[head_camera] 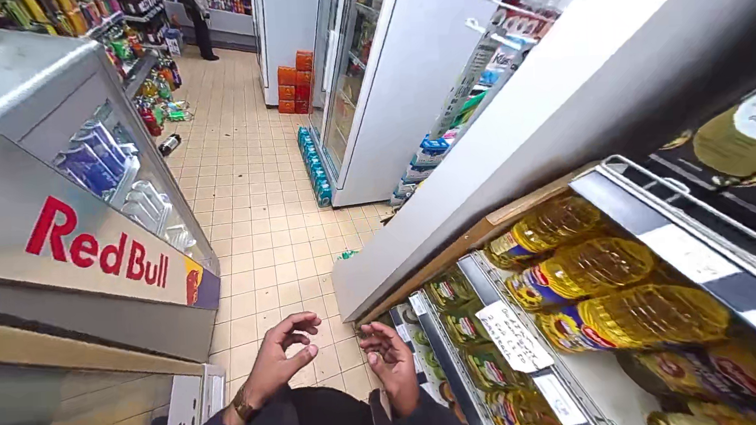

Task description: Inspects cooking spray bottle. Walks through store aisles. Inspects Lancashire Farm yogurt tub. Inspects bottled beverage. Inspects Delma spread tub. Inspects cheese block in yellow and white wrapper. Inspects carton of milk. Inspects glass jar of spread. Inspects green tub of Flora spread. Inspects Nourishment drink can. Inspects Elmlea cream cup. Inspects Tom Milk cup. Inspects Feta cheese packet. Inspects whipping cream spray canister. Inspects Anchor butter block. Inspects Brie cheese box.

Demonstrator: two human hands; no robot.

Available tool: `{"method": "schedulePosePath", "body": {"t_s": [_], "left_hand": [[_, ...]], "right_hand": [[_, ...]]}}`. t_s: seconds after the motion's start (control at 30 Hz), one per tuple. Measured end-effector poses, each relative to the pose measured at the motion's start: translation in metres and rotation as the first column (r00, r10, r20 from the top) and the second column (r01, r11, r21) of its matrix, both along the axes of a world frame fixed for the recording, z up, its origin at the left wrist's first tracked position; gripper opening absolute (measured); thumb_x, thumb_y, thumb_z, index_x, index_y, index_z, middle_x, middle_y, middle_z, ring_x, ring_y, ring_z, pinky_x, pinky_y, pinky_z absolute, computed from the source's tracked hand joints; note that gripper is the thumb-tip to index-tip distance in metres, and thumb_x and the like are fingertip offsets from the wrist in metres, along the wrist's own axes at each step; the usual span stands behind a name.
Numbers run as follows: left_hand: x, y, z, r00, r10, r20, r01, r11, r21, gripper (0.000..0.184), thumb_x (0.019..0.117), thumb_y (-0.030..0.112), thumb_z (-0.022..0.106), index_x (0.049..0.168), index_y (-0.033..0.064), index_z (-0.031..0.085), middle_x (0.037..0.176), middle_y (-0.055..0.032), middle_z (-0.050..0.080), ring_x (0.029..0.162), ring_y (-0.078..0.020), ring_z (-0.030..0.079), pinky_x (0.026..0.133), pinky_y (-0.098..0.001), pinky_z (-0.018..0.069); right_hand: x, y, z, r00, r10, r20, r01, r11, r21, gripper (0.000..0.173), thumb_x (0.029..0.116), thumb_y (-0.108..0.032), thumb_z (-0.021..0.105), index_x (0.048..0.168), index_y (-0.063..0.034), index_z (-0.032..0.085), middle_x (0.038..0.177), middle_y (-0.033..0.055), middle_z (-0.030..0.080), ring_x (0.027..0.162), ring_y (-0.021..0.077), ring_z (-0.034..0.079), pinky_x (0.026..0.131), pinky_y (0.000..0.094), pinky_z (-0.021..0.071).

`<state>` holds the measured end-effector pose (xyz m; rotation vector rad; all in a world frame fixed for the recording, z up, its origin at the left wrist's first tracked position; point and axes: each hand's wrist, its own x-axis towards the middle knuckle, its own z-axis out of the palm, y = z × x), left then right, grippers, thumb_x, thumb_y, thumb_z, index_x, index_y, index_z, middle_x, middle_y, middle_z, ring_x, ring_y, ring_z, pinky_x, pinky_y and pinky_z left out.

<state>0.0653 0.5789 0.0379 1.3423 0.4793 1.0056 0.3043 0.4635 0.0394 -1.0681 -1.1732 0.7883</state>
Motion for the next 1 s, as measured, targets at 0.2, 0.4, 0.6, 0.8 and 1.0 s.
{"method": "schedulePosePath", "body": {"t_s": [0.2,0.4,0.6,0.8,1.0], "left_hand": [[-0.024,0.107,0.004,1.0,0.028,-0.011,-0.028,1.0,0.0,0.051,0.0895,0.035,0.078,0.132,0.0099,0.065,0.126,-0.0139,0.069,0.108,-0.027,0.07,0.086,-0.0384,0.0616],[-0.027,0.199,-0.013,0.994,0.103,-0.024,-0.104,0.994,-0.04,0.052,0.0876,0.038,0.079,0.132,0.0137,0.065,0.123,-0.0132,0.07,0.105,-0.0259,0.071,0.086,-0.036,0.0617],[-0.02,0.297,-0.022,0.975,0.21,-0.069,-0.214,0.975,-0.054,0.055,0.0884,0.038,0.078,0.133,0.0102,0.064,0.124,-0.0128,0.07,0.107,-0.0241,0.07,0.086,-0.0355,0.0613],[0.005,0.41,0.011,0.932,0.357,-0.057,-0.358,0.934,-0.006,0.06,0.0881,0.038,0.078,0.131,-0.0001,0.062,0.127,-0.0132,0.068,0.108,-0.0217,0.07,0.086,-0.0375,0.0611],[0.019,0.493,0.014,0.897,0.433,-0.084,-0.435,0.9,-0.003,0.057,0.0895,0.035,0.077,0.131,-0.0015,0.061,0.127,-0.0131,0.068,0.108,-0.0203,0.069,0.087,-0.0374,0.0603]], "right_hand": [[-0.022,0.108,-0.002,0.999,0.028,-0.016,-0.028,1.0,0.001,0.05,0.0939,-0.032,0.073,0.138,-0.0116,0.06,0.128,0.0129,0.069,0.094,0.0199,0.073,0.082,0.0345,0.0623],[-0.009,0.216,-0.01,0.998,0.062,0.022,-0.062,0.998,-0.017,0.052,0.0953,-0.034,0.071,0.138,-0.0076,0.058,0.128,0.013,0.069,0.095,0.0187,0.073,0.082,0.0335,0.0623],[0.012,0.358,-0.033,0.984,0.175,-0.012,-0.175,0.985,-0.001,0.052,0.0949,-0.036,0.071,0.14,-0.0132,0.059,0.126,0.0109,0.07,0.096,0.0184,0.073,0.082,0.0325,0.0622],[0.042,0.513,-0.012,0.953,0.303,-0.013,-0.301,0.952,0.058,0.053,0.0926,-0.037,0.074,0.141,-0.0234,0.059,0.129,0.0073,0.069,0.099,0.0194,0.073,0.084,0.0311,0.0623],[0.057,0.621,-0.012,0.924,0.382,-0.023,-0.382,0.924,-0.009,0.053,0.0927,-0.037,0.074,0.141,-0.0242,0.058,0.129,0.0036,0.069,0.099,0.0169,0.072,0.084,0.029,0.0614]]}}
